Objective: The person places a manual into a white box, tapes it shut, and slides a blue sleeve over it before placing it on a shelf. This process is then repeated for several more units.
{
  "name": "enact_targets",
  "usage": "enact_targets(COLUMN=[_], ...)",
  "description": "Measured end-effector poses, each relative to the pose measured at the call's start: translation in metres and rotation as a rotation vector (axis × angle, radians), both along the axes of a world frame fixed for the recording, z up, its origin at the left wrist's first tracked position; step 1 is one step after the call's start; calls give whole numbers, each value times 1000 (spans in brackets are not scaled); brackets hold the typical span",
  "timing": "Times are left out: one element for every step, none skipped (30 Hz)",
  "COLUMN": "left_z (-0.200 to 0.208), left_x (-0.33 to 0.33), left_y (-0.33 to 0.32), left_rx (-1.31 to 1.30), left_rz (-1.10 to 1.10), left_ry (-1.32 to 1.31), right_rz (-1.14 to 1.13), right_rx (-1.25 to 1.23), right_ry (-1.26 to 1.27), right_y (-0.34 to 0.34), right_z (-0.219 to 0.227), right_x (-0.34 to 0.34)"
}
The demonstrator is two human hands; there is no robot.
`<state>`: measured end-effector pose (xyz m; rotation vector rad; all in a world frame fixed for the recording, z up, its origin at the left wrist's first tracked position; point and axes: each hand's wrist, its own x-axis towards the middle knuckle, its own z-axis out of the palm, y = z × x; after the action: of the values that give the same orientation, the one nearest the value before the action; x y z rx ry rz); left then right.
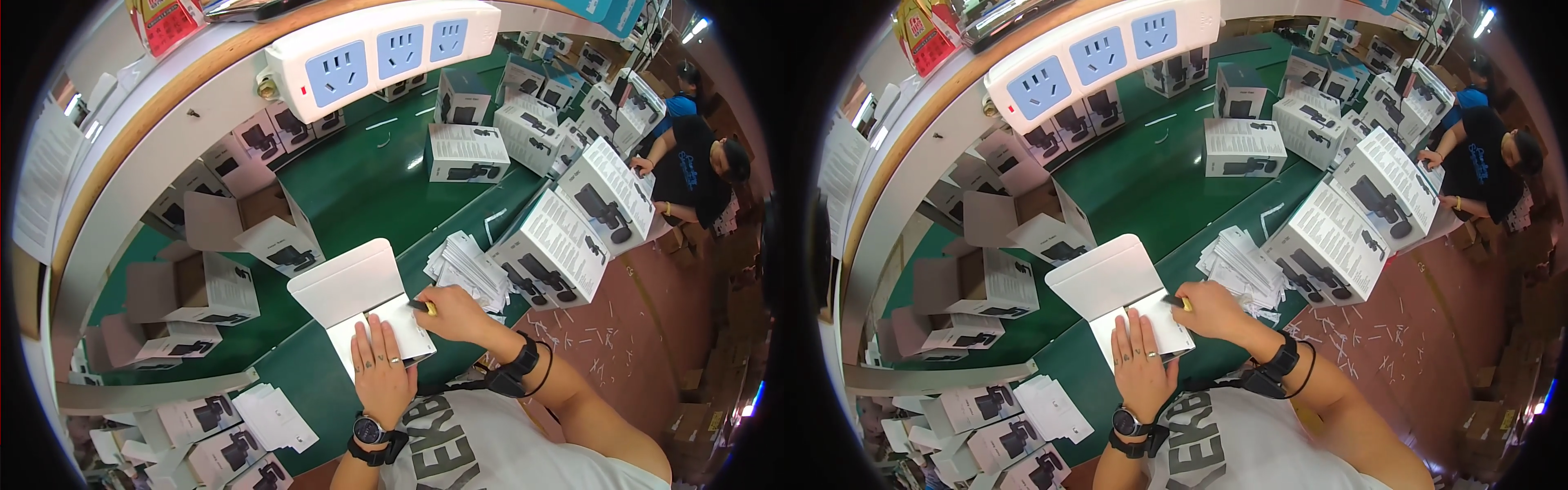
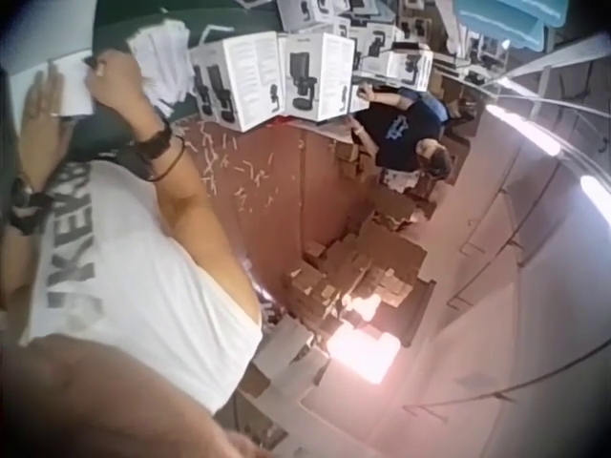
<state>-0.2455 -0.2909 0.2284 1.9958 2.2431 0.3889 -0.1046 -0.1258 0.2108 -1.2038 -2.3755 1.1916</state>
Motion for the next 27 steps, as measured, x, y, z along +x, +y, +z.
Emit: enact_targets(left_z=[0,1,2,3,4,4,4,4,4,6,8,9,10,10,12,17,25,33,38,30,11,-2,-15,-17,-17,-16,-15], left_x=[1,0,-2,-2,-3,2,4,4,2,0,1,2,1,1,0,-2,-4,-7,-11,-21,-37,-50,-57,-53,-46,-39,-32], left_y=[-1,-3,-3,-2,-1,2,1,0,-1,-2,-1,0,0,1,2,2,4,4,1,-7,-22,-36,-51,-56,-61,-66,-67], left_rx=[-3,-5,-4,0,1,1,-6,-12,-1,10,22,14,-1,-15,-30,-32,-30,-30,-29,-33,0,43,96,90,207,322,437], left_rz=[-1,-1,2,13,13,4,-1,6,2,-3,-26,-37,-37,-37,-35,-37,-55,-71,-73,-60,-8,50,109,116,169,221,268], left_ry=[-9,-15,-21,-21,-21,-25,-24,-22,-14,-5,2,10,23,37,51,54,9,-38,-81,-77,-506,-933,-1360,-1361,-1369,-1372,-1374], right_rz=[77,154,261,370,445,510,518,357,191,23,-23,-63,-120,-176,-222,-267,-272,-219,-150,-81,-70,96,256,256,236,215,190], right_rx=[-52,-103,-197,-288,-208,-129,-131,-165,-198,-231,-275,-320,-502,-684,-774,-862,-862,-891,-927,-962,-971,-696,-418,-426,-410,-394,-375], right_ry=[-11,-20,-117,-220,-310,-401,-398,-250,-105,40,190,348,504,660,717,768,773,751,727,699,694,569,443,443,450,458,464], right_y=[-2,-4,-6,-8,-15,-19,-18,-19,-19,-19,-15,-5,2,8,13,17,20,21,23,23,16,5,-6,-17,-28,-37,-41], right_z=[-3,-6,-11,-20,-48,-72,-72,-62,-47,-33,-17,0,26,50,70,82,82,79,74,71,65,58,52,49,48,47,47], right_x=[11,23,43,71,108,136,137,133,127,119,102,75,47,20,-9,-26,-24,-23,-23,-24,-11,13,28,34,37,40,43])
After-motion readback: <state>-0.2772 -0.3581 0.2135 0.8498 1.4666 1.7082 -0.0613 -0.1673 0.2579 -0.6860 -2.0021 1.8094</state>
